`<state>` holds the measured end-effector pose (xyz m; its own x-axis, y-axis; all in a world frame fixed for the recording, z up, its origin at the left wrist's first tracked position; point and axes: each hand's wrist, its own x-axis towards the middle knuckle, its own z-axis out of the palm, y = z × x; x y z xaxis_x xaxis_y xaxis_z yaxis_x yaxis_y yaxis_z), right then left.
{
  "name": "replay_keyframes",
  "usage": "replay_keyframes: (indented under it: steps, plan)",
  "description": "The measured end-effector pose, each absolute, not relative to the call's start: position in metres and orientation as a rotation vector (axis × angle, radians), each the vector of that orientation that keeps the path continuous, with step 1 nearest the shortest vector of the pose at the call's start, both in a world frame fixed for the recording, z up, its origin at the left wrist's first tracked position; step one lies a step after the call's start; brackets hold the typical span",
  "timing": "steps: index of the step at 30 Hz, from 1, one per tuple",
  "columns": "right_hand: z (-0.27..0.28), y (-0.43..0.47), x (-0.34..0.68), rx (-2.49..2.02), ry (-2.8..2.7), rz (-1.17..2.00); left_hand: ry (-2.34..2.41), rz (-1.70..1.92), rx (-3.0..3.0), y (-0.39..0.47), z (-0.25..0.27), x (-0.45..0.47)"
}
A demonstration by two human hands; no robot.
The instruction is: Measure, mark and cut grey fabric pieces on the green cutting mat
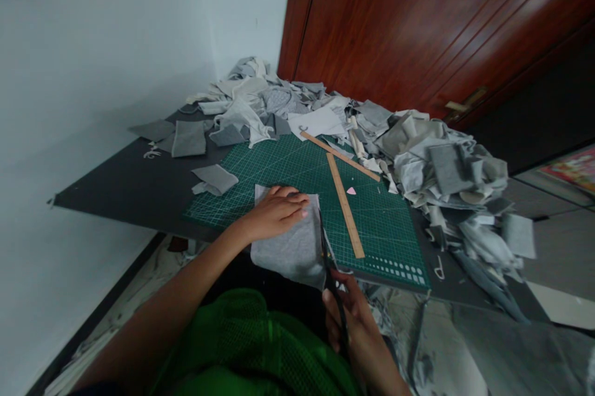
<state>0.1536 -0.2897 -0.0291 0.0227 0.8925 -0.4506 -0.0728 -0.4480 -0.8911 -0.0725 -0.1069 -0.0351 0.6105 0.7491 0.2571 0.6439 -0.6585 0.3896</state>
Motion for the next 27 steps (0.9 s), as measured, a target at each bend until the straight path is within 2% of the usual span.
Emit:
replay_keyframes:
  steps: [27]
  plan:
    - [-0.0291, -0.294, 0.1534, -1.482, -0.928, 1.572, 1.135, 0.564, 2.533, -0.1072, -0.0312, -0.0719]
